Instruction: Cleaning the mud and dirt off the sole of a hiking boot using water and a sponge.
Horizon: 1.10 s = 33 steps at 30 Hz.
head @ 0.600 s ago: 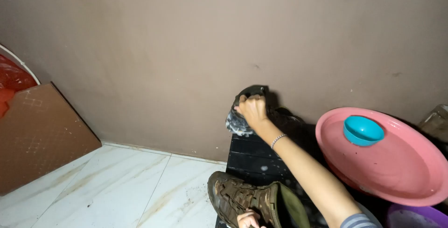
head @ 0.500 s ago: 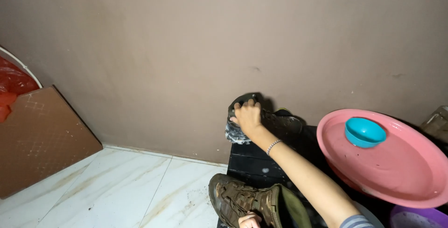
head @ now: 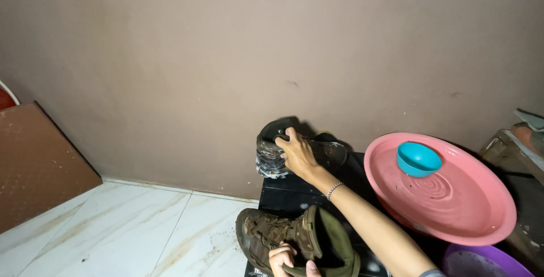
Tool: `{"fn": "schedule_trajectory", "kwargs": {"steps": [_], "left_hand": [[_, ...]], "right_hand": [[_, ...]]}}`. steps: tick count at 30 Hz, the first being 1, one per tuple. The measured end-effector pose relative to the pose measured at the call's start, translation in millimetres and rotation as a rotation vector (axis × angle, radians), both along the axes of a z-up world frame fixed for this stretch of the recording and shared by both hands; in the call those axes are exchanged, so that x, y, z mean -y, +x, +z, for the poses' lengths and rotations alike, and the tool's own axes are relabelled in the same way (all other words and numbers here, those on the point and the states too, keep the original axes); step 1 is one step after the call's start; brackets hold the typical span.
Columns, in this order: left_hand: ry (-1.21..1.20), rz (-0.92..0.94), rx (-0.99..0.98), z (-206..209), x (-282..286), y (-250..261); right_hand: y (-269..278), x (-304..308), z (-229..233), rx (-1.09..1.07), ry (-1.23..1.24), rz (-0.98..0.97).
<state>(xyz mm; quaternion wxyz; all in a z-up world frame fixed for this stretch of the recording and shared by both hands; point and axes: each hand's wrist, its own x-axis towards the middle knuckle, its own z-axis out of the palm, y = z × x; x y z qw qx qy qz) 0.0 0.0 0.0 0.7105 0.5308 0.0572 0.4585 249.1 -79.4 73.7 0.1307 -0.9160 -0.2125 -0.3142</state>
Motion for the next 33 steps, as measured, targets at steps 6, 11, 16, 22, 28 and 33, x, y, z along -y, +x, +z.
{"fn": "schedule_trajectory", "kwargs": {"steps": [6,11,16,22,28,33], "left_hand": [[-0.023,-0.034,0.135,-32.4,22.0,34.2],[0.102,-0.020,0.093,-22.8,17.9,38.8],[0.125,-0.019,0.001,13.6,3.8,23.0],[0.188,-0.238,0.212,2.1,-17.2,37.4],[0.353,-0.380,-0.042,4.4,-29.9,35.7],[0.267,-0.468,-0.123,7.9,-42.4,26.4]], "right_hand": [[25.1,12.3,1.3,0.071,-0.259,-0.092],[30.8,23.4,-7.0,0.056,-0.274,-0.103],[24.1,24.1,-4.9,-0.068,-0.142,-0.141],[-28.7,29.8,37.6,-0.430,0.140,-0.092],[-60.3,69.0,12.8,-0.619,0.358,-0.289],[-100.1,119.0,-21.6,-0.683,0.198,-0.520]]}}
